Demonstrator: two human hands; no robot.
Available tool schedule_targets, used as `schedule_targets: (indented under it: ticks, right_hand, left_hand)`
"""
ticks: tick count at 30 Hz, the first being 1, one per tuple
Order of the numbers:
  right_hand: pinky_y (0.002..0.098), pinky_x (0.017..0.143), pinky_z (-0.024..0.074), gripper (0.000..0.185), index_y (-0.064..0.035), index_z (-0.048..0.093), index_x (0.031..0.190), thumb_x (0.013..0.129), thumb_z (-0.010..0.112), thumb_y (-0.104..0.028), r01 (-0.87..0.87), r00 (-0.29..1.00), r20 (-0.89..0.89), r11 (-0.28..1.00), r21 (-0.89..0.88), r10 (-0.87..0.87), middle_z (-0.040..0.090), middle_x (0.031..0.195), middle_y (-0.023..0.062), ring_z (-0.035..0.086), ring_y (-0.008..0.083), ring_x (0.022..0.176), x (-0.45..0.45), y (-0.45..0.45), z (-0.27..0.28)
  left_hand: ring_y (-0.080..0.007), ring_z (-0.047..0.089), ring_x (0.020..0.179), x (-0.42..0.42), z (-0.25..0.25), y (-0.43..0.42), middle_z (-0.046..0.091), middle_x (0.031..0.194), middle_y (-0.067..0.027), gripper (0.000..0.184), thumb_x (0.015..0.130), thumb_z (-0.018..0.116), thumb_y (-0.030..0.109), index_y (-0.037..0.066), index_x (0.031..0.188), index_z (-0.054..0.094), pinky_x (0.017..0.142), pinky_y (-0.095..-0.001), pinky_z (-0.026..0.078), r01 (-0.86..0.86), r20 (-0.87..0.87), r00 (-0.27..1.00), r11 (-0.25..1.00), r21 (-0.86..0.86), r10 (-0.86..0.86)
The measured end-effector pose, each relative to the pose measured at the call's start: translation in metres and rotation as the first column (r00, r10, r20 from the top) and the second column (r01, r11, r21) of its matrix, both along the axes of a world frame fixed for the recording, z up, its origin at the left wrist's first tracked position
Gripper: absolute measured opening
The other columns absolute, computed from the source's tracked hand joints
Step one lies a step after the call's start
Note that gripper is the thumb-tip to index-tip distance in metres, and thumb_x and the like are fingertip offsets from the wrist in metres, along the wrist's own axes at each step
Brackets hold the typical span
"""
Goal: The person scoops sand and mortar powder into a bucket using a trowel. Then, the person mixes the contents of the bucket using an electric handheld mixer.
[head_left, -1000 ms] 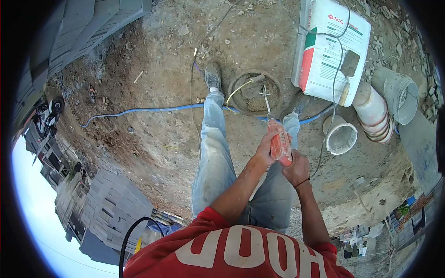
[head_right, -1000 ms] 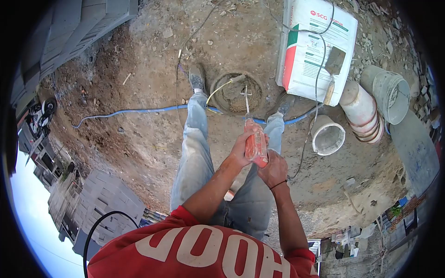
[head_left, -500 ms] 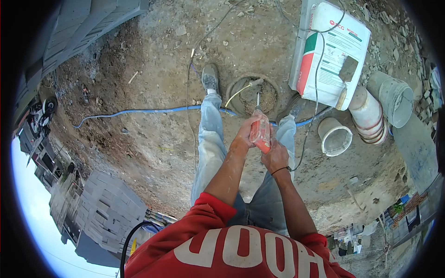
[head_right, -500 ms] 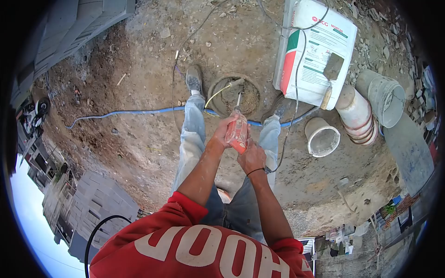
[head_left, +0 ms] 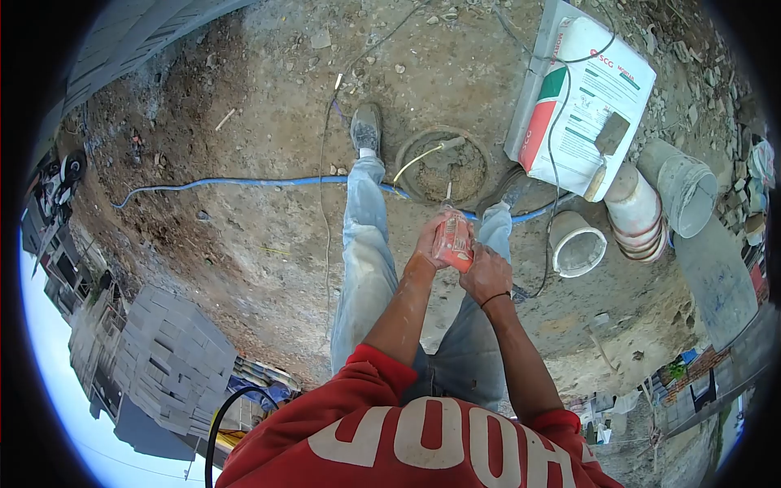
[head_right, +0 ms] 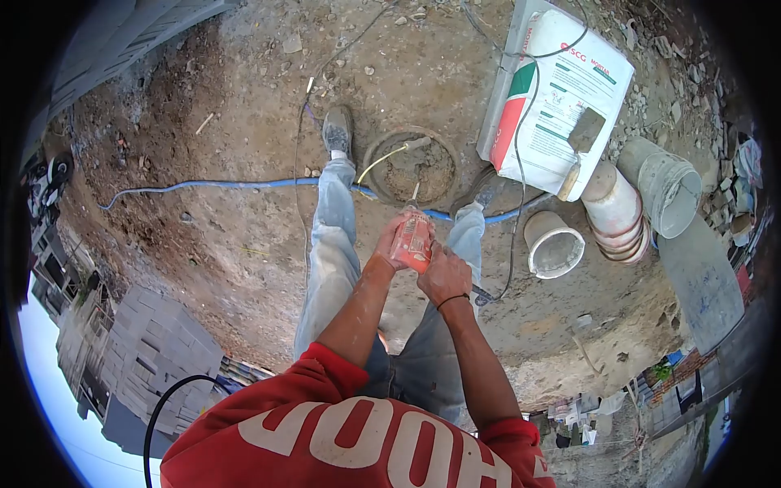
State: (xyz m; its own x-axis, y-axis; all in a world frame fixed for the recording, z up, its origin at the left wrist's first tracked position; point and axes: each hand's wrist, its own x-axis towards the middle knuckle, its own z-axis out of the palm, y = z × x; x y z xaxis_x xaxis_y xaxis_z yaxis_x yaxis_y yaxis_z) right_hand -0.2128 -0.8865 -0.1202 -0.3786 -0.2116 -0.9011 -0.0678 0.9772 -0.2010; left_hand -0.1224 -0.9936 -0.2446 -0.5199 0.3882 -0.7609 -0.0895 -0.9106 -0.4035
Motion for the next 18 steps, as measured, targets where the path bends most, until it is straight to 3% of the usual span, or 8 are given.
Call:
schedule_targets:
  ticks: [4,6,10,18]
  right_hand:
    - [0.0465,0.078,0.0528,0.051,-0.0070,0.057,0.122,0.073,0.069,-0.018,0.014,1.000,-0.022,0.997,-0.076,-0.015,0.068,0.100,0.0169,0.066,0.0378,0.094,-0.002,0.008,0.004]
    - [0.0478,0.082,0.0508,0.036,-0.0048,0.060,0.106,0.073,0.069,-0.015,0.055,0.998,0.037,0.993,-0.101,-0.051,0.067,0.100,0.0163,0.064,0.0384,0.095,0.002,0.015,-0.002]
    - [0.0480,0.080,0.0508,0.035,-0.0038,0.060,0.104,0.072,0.069,-0.015,0.051,0.998,0.041,0.996,-0.078,-0.048,0.067,0.099,0.0167,0.064,0.0381,0.093,0.020,0.018,-0.010]
    - [0.0485,0.080,0.0513,0.032,-0.0039,0.059,0.101,0.072,0.068,-0.014,0.082,0.997,0.008,0.992,-0.092,-0.082,0.067,0.099,0.0182,0.065,0.0395,0.093,0.015,0.002,-0.007]
  left_hand:
    - [-0.0324,0.064,0.091,0.009,0.002,0.008,0.062,0.103,-0.0192,0.031,0.086,0.060,0.026,0.003,0.107,0.057,0.080,-0.0478,0.055,-0.012,0.043,0.999,1.000,0.000,0.012]
    - [-0.0331,0.064,0.092,0.013,0.003,0.011,0.062,0.103,-0.0195,0.030,0.087,0.059,0.027,0.005,0.108,0.057,0.081,-0.0488,0.054,-0.011,0.058,0.998,0.997,-0.081,0.015]
    - [-0.0336,0.064,0.091,0.014,0.010,0.006,0.063,0.102,-0.0197,0.030,0.088,0.060,0.028,0.006,0.108,0.057,0.081,-0.0493,0.054,0.023,0.118,0.993,0.998,-0.067,-0.015]
    - [-0.0337,0.064,0.089,0.010,0.003,-0.014,0.063,0.102,-0.0206,0.038,0.088,0.060,0.031,0.001,0.110,0.055,0.077,-0.0470,0.056,0.102,0.052,0.994,0.990,-0.094,-0.098]
